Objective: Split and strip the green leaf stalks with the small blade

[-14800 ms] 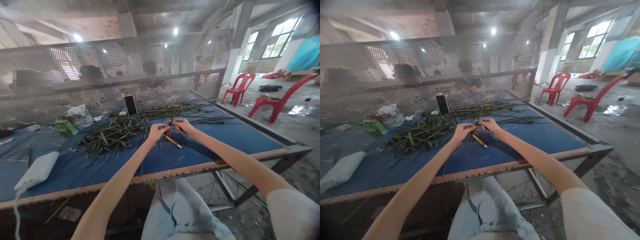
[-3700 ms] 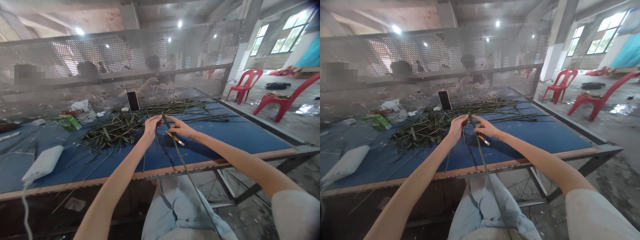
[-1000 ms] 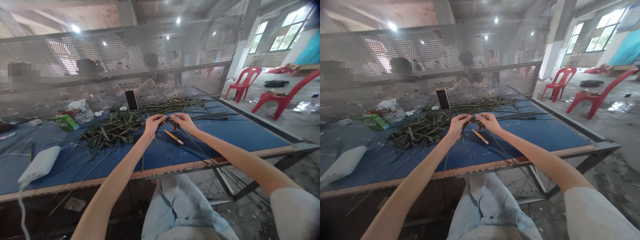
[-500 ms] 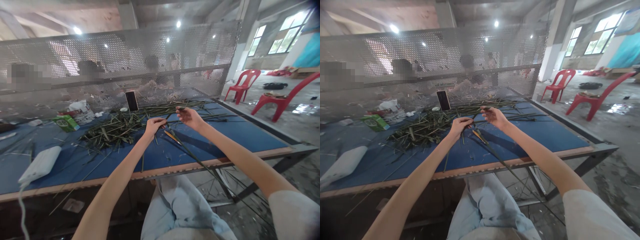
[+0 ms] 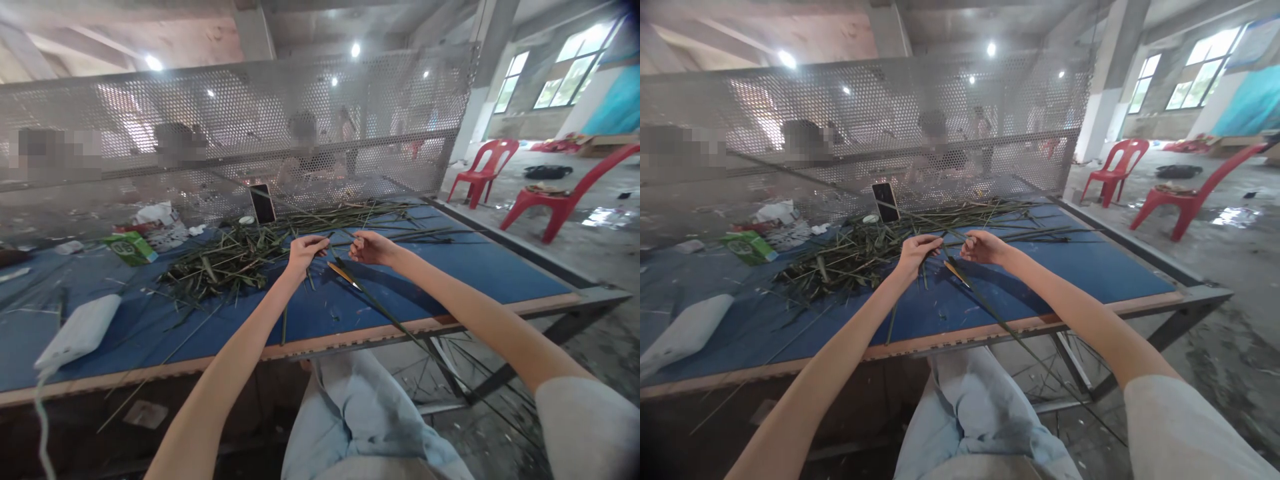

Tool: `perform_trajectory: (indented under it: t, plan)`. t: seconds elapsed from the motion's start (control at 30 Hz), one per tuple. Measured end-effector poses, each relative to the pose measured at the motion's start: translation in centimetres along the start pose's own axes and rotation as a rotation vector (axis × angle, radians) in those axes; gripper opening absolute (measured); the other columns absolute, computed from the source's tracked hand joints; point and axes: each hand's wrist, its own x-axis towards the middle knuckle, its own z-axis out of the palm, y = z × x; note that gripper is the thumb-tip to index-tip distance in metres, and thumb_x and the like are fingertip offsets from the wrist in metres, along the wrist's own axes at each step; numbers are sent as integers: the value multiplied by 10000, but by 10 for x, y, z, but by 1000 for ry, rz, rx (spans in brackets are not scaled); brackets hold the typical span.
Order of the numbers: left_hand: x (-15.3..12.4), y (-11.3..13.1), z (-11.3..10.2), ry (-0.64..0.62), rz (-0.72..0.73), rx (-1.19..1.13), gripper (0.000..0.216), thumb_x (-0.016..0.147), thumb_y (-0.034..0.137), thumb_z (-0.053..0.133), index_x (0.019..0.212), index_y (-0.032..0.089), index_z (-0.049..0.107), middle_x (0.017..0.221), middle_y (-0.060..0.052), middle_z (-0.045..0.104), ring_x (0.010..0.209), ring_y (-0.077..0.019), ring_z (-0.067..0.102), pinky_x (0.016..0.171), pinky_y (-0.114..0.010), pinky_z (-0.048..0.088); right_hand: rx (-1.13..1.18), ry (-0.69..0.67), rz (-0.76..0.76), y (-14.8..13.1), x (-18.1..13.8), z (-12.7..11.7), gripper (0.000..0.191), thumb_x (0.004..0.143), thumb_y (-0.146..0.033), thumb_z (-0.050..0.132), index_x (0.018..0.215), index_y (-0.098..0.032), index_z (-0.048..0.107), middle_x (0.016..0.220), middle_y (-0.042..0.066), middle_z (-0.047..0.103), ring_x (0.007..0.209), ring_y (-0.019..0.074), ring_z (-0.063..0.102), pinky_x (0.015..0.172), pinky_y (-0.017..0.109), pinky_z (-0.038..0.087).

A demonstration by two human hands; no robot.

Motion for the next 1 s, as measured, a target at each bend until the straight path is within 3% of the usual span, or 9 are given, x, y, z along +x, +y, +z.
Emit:
perform_trajectory:
  t: [0.17,0.33,0.5,0.57,0.7,0.83,1.0]
  plan:
    - [-1,1,2,21,-3,15,245,523,333,829,637,147,717,516,-1,618,470,-110,528,547,-267,456,48,133,-46,-6,9,-12,432,916,-277,478,499,-191,398,484,-5,561,534,108,591,620,237,517]
    - [1,-2,-3,7,9,37,236,547,339,818,644,147,719,525,-9,619,489,-118,540,555,-269,452,49,81,10,-11,4,-9,458,929,-362,500,514,-189,413,559,30,623,602,133,648,584,245,551]
    - [5,-5,-8,24,-40,-20,287,521,369,829,675,148,728,545,-9,629,515,-116,546,567,-259,445,27,-6,-60,-9,1,-4,136,929,-143,490,849,-150,600,679,-14,653,520,61,591,498,151,512]
    - [6,-3,-8,38,-73,-59,316,485,371,845,676,147,728,553,-9,634,520,-112,544,564,-251,438,18,-65,-93,-10,-1,-2,145,929,-85,457,938,-154,584,710,-28,634,451,25,516,422,102,440]
    - [5,1,-7,51,-111,-108,351,434,368,868,665,145,726,551,-11,632,525,-105,538,557,-242,427,22,-187,-13,-11,-7,1,279,1013,-186,291,892,-136,538,572,-72,485,299,9,235,285,110,231]
    - [4,3,-8,87,-137,-121,359,433,382,872,663,152,721,568,-21,640,540,-115,546,550,-248,424,-17,-237,61,-10,-10,2,386,1036,-276,196,841,-149,504,449,-115,246,289,43,114,294,132,194]
    - [5,3,-8,52,-156,-160,360,436,355,873,681,142,717,564,-10,626,544,-111,541,564,-253,424,-64,-250,58,-9,-11,5,402,1031,-275,187,701,-184,398,445,-105,140,338,65,59,321,139,187]
